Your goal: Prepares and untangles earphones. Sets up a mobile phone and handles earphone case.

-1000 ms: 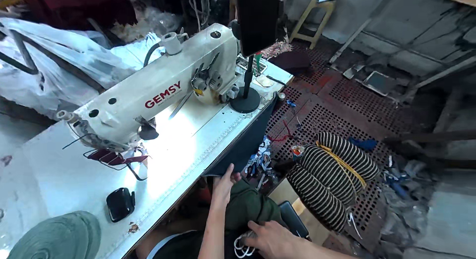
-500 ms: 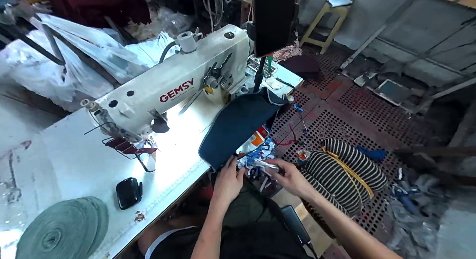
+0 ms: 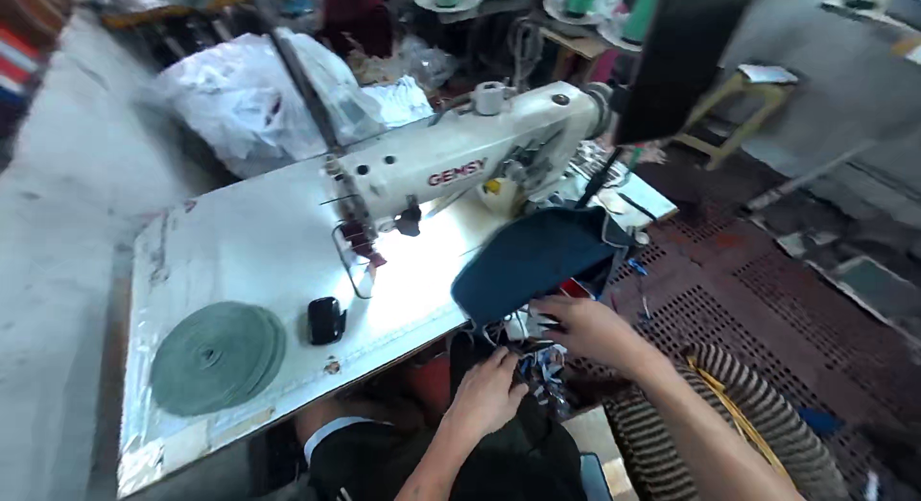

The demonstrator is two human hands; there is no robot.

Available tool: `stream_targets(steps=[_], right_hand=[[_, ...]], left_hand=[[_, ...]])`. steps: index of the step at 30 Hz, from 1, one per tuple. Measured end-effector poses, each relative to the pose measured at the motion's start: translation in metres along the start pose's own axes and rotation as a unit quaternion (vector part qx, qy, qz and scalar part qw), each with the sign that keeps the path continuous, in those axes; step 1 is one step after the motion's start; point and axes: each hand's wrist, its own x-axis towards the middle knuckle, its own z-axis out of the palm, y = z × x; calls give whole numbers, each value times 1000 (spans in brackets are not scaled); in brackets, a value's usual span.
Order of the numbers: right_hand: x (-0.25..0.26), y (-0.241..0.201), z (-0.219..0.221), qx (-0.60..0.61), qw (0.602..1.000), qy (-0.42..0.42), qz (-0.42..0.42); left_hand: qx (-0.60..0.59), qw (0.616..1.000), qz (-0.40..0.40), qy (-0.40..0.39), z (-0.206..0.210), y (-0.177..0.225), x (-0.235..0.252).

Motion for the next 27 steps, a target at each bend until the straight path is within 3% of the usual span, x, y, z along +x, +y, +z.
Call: stream_targets(steps=[2,4,6,9,12,16,18,21,23,27], right_hand=[[5,1,-23,0,994,107,-25],[32,2,-34,-17,981,187,-41],[69,3,-31,-27,979,201,-31],[105,2,-21,-30,981,194,9],[88,-9,-26,-55,972,226,31],[5,-15,-37,-35,964,262,-35],[-30,-11,-32,11,956,280,-83],[-51,-13,-15,103,943,305,-89],[-48,-23,0,135,939,307,-76],[-18,-62,24,161,928,325,-91]], left_hand=[[-74,995,53,27,-15,-7,-14],[-122,985,65,103,-38,-10,-39],[-131,963,42,231,-63,-16,-69],[-96,897,-10,431,-95,-37,-110],[-40,831,-93,547,-113,-64,-140],[15,793,-187,580,-117,-86,-139],[46,788,-203,579,-115,-97,-124],[69,792,-203,571,-117,-107,-104],[67,806,-179,560,-118,-107,-100],[58,868,-86,485,-109,-111,-104]])
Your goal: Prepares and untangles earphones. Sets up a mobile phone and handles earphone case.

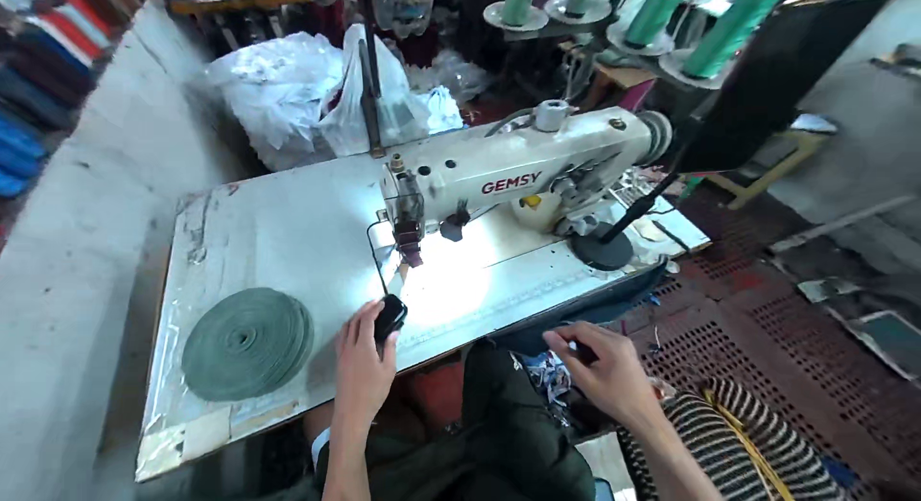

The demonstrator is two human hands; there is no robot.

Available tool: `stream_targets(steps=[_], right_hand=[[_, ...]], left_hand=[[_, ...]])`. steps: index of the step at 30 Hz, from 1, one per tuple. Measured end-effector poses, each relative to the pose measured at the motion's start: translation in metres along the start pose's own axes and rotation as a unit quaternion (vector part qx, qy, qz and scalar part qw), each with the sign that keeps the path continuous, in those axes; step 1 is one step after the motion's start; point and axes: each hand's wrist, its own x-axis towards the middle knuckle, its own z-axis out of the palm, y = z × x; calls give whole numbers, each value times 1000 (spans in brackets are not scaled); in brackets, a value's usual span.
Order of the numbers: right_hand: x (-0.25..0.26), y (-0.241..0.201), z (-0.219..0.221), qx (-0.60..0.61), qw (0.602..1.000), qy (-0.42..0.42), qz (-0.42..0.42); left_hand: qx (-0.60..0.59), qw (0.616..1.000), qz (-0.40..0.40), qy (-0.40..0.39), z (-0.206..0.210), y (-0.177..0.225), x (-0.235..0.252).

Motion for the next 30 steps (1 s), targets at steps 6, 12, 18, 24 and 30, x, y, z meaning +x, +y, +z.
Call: stream_targets(steps=[6,12,18,24,30], right_hand=[[70,-26,-32,-72,984,150,-63],[153,-14,-127,-252,900,343,97],[176,3,-128,-240,901,307,192],[174,4,-116,-242,888,349,174],[176,12,-113,-247,877,386,142]], left_hand=[[-13,997,77,22,2,-26,-13],[3,995,72,70,9,-24,-13],[6,993,77,93,12,-25,-14],[6,993,72,95,12,-24,-14],[6,992,81,96,12,-23,-13]])
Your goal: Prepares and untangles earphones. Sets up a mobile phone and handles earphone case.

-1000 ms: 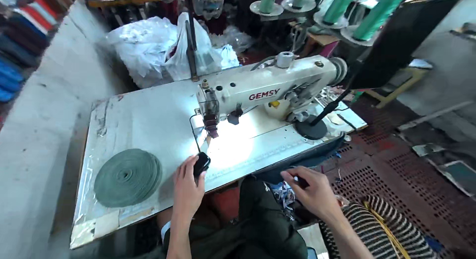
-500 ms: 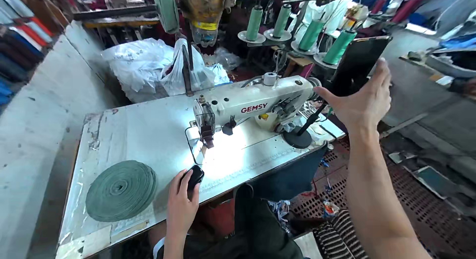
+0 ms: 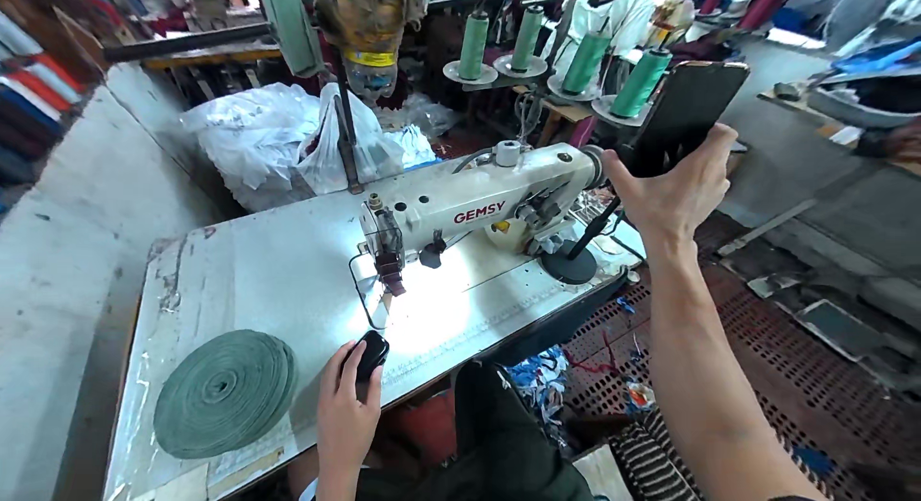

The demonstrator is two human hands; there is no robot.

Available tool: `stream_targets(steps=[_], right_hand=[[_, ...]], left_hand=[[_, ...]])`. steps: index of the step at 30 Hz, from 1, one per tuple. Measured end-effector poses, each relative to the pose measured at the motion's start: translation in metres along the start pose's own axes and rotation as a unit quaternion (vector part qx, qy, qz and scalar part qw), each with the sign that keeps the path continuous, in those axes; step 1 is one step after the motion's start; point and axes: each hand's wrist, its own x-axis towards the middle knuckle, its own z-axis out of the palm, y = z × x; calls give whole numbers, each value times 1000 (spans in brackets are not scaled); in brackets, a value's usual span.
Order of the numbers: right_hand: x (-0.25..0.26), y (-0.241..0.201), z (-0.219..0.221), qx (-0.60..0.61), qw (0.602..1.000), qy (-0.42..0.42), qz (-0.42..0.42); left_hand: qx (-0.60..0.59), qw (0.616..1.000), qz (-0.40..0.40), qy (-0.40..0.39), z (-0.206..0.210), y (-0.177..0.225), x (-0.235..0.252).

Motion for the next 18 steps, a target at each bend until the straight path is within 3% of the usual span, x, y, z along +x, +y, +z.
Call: stream_targets(steps=[9,18], right_hand=[[11,0,5,-1,1000,4,-21],[9,24,-30,-4,999,-42,-32]], left_hand=[[17,1000,13,19,3,3,0],[12,999,25,23,2,4,2]])
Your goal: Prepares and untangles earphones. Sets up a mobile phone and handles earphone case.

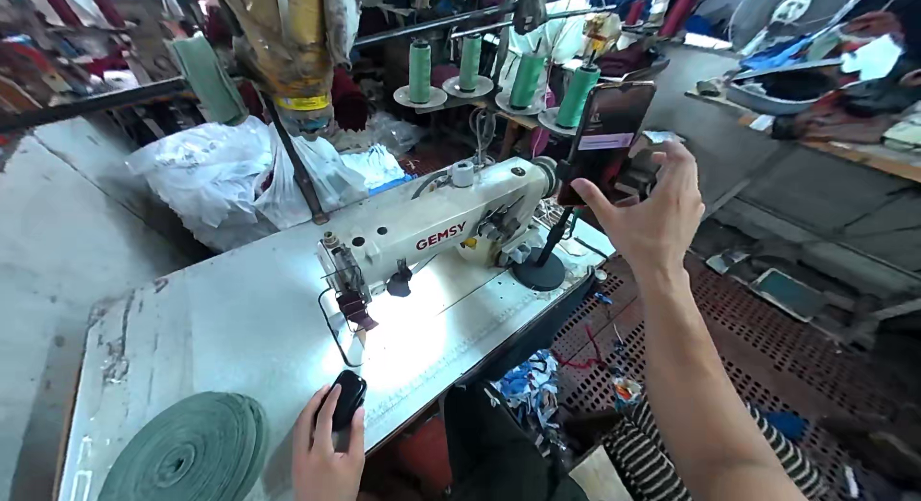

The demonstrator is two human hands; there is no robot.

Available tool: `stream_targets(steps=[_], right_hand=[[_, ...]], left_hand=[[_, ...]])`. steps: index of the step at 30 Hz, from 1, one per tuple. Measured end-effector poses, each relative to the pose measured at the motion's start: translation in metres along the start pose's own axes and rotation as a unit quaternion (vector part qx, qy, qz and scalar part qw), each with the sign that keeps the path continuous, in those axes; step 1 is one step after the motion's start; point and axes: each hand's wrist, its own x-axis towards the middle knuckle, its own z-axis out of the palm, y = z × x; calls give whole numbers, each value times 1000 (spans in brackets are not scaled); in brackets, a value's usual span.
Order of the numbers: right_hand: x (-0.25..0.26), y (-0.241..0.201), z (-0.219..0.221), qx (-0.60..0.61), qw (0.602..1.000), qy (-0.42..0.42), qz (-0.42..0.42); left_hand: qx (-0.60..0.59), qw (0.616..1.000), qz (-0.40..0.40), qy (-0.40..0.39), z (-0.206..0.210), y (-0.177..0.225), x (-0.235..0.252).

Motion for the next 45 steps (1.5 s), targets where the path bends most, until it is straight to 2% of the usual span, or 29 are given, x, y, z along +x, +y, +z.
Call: stream_targets(steps=[4,7,10,15,18,24,29,32,37,40,45], right_hand=[[-13,3,-8,17,999,-2,-43],[-21,-1,-8,66,991,-54,-99],[-20,-4,-1,112,982,-95,-115],[-2,-15,1,166,973,-92,-134],[10,-13,5,185,968,-127,-111],[5,6,-1,207,976,-63,9],[-9,3,2,168,977,-92,-93],[-1,3,9,172,975,-103,-93],[4,0,0,172,977,-60,-112],[-5,-2,-1,121,983,-36,-130],[-10,-6,4,50,986,-54,-151]], left_hand=[[1,1000,-5,0,0,0,0],[0,1000,-4,2,1,1,0],[2,1000,-8,4,0,0,-1],[-1,1000,-11,4,-1,1,-1],[-1,1000,-7,6,0,0,-2],[-6,1000,-12,5,1,2,-2],[-2,1000,-10,2,0,0,-1],[-5,1000,-6,3,-2,1,-2],[-1,1000,-3,9,-2,1,-2],[-7,1000,-12,7,-3,3,-2],[-26,1000,-4,1,-5,0,-3]])
